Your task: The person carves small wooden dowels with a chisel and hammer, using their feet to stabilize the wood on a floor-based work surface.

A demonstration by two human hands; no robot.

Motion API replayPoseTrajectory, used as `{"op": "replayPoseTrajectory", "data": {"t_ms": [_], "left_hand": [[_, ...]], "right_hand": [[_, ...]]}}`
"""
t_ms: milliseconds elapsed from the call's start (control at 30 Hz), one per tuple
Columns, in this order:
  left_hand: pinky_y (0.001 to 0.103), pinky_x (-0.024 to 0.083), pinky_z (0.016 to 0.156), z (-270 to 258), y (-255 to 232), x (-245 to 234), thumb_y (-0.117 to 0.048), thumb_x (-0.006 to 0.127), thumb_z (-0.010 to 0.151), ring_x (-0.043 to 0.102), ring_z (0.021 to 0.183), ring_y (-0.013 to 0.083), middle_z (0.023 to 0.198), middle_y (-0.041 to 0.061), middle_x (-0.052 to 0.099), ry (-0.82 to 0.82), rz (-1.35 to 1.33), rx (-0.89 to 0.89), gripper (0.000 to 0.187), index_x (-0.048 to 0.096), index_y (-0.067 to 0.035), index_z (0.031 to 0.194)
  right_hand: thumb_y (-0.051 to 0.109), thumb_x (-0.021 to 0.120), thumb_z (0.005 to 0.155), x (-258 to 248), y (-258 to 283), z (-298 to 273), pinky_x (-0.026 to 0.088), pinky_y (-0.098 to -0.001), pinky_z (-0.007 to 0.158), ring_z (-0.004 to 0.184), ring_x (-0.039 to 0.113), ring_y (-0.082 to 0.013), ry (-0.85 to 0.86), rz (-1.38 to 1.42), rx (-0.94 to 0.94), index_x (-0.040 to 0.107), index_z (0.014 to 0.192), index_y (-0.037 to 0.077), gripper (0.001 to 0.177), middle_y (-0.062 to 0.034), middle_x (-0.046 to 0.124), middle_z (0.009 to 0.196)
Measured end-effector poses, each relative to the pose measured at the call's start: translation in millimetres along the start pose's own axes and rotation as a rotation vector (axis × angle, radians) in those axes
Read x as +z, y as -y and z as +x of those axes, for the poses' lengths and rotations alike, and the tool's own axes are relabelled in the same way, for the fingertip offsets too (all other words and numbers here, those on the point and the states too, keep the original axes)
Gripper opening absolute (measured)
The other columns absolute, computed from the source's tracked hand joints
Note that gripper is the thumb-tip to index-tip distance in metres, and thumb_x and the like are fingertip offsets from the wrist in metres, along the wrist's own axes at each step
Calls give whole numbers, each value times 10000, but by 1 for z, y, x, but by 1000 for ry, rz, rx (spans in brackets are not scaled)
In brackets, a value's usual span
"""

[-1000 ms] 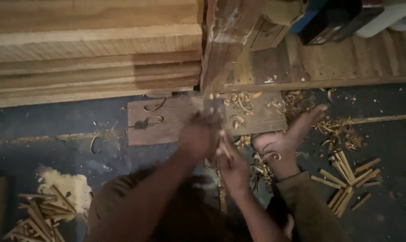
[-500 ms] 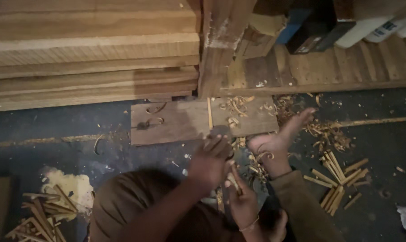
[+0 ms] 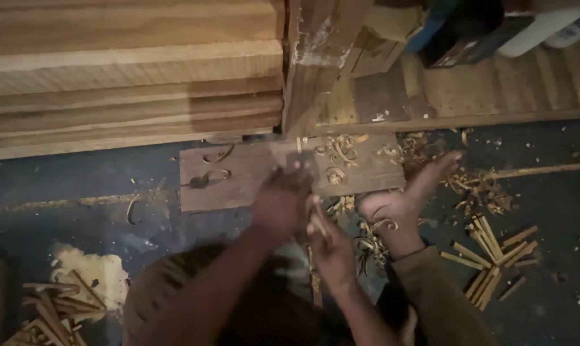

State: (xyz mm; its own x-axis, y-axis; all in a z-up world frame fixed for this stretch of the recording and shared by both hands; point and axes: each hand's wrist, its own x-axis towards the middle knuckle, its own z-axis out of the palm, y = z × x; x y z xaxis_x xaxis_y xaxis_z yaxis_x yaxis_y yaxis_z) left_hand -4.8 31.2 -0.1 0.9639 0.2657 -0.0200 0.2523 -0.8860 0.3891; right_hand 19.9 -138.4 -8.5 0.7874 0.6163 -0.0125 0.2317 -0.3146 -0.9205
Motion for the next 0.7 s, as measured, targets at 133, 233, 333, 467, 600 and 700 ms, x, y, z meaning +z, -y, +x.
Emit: {"op": "replayPoseTrajectory", "data": {"t_ms": [133,233,333,467,600,700], "left_hand": [[472,327,1169,30,24,-4,-329,664,880,542,1351,254,1437,107,623,-188,-94,81,475,666,-92,1292],[513,335,1147,21,22,0,-373,687,898,553,1312,308,1355,146,630,-119,-58,117,504,659,-72,1301],[511,363,1156,17,15,-10,-321,697,887,570,1330,306,1421,144,623,-197,-45,148,429,682,-78,1241],[502,457,1055,10,-7,-4,-257,716,882,606,1217,372,1279,172,681,-504,-277,-81,379,692,-65,1208],[502,533,842,28,-4,9,-309,758,818,679,962,388,1031,165,726,-335,-339,-534,351,707,-105,1100],[512,550,791,42,3,16,-346,742,848,697,901,383,961,156,737,-208,-339,-635,284,726,-114,1011]], "right_hand": [[183,596,979,8,-3,26,518,-307,992,1263,647,-205,-19,94,32,529,1473,29,522,-192,635,1450],[173,622,1023,8,-7,19,534,-390,712,739,593,-384,69,-183,409,534,1596,178,580,-287,728,978],[187,616,1058,4,-6,19,545,-288,771,894,658,-118,-67,-66,-240,523,1530,62,497,-123,718,1142],[228,661,923,-23,1,-18,457,-268,510,559,515,-80,-138,-82,181,534,1509,135,607,-47,643,721],[290,659,926,-48,-2,-65,475,-276,490,539,532,-90,-166,-3,362,585,1469,150,566,-37,671,762],[285,679,890,-55,-1,-83,478,-269,482,553,522,-70,-176,61,363,592,1449,151,582,30,710,905]]}}
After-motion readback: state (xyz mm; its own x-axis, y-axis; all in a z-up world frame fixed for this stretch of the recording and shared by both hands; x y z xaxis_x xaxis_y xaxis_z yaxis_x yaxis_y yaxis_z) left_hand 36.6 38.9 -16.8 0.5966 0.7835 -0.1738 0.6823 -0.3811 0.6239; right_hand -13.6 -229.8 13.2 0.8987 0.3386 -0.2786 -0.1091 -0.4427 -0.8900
